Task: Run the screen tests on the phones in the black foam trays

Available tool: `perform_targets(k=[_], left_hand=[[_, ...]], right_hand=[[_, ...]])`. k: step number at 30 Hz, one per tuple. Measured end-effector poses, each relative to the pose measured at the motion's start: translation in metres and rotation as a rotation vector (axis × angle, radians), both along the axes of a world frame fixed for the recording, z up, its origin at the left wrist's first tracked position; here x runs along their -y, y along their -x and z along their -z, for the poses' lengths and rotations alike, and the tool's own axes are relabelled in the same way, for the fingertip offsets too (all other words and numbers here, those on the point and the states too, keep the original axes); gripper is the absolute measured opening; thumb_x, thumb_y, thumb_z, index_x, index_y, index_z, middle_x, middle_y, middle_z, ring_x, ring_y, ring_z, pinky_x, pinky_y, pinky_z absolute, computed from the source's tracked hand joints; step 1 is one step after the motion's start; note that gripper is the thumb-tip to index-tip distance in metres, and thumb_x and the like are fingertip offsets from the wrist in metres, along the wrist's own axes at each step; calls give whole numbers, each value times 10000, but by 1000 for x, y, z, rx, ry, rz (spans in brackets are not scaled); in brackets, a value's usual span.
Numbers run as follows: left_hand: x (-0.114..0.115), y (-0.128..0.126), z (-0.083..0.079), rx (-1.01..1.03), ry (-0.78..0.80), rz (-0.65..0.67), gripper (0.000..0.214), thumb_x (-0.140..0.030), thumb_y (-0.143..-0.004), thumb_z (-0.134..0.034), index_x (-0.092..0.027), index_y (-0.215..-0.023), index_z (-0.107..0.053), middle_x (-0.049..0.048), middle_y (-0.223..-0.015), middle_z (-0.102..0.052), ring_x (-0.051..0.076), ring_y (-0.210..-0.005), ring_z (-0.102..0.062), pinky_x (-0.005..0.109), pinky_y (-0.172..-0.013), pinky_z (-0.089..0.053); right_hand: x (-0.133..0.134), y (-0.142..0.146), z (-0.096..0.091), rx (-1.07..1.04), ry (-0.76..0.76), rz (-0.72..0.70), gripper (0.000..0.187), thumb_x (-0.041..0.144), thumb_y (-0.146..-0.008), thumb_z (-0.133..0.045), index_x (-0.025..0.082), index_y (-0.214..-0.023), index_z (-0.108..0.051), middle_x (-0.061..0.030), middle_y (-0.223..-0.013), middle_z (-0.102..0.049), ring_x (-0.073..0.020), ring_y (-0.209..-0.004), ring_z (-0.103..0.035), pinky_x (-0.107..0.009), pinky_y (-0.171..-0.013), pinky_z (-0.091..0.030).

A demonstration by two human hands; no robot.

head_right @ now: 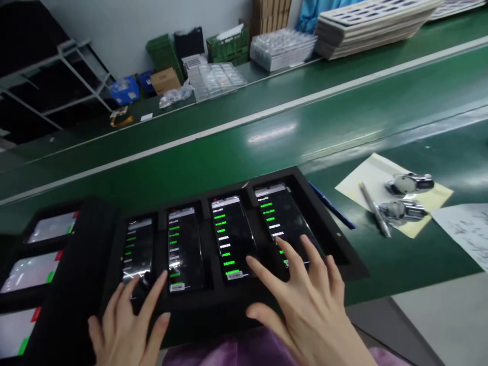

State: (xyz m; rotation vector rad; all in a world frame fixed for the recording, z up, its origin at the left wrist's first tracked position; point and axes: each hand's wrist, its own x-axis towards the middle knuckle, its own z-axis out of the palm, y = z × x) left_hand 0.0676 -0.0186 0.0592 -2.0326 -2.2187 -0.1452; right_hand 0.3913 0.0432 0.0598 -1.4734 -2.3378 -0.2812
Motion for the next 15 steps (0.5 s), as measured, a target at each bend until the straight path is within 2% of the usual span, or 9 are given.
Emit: perform_targets(k=[2, 5, 8, 10, 13, 15], left_hand=[[-13, -10, 1, -24, 57, -11, 504, -442, -1073, -460, -517, -1572, -439, 148, -1529, -416, 479, -1475, -380, 948, -1023, -299], [-51, -10, -4, -17, 111, -32, 453, -496, -1085, -424, -510, -1530, -513, 152, -1491, -428, 489, -1499, -361, 960, -1024, -267], [-94, -6, -14, 4, 169, -84, 457, -536, -1097, -365, -500, -1519, -536, 166, -1509, -426, 504, -1530, -333, 965, -1035, -232], [-112, -7, -20, 4, 184, -107, 460, -541, -1100, -355, -494, -1520, -539, 163, -1500, -453, 496, -1544, -323, 962, -1058, -203], [-107, 0, -29, 32, 86, -115, 464, -519, -1101, -362, -470, -1527, -539, 153, -1513, -482, 521, -1567, -273, 984, -1054, -155], [-87, 19, -33, 96, -87, -95, 497, -488, -1089, -407, -426, -1576, -483, 155, -1593, -429, 533, -1596, -200, 959, -1106, -136]], right_hand=[[-8, 11, 8, 37, -8, 52, 559, 694, -1028, -432, 405, -1459, -639, -212, -1474, -528, -581, -1429, -414, -848, -858, -491], [-38, 24, 14, 56, 18, 98, 513, 688, -1011, -500, 412, -1402, -685, -220, -1449, -527, -581, -1428, -417, -883, -865, -466], [-76, 32, 10, 36, 78, 152, 487, 674, -1008, -533, 430, -1405, -675, -193, -1454, -532, -565, -1449, -399, -905, -900, -433], [-90, 27, 2, -16, 116, 136, 481, 671, -1021, -511, 433, -1409, -666, -177, -1456, -536, -561, -1468, -379, -905, -914, -432], [-86, 2, -12, -189, 86, 17, 454, 601, -1062, -473, 383, -1422, -644, -156, -1498, -526, -511, -1536, -316, -811, -1040, -460], [-72, -22, -19, -337, 2, -3, 346, 432, -1094, -461, 328, -1363, -652, -128, -1420, -599, -418, -1518, -393, -671, -1120, -476]])
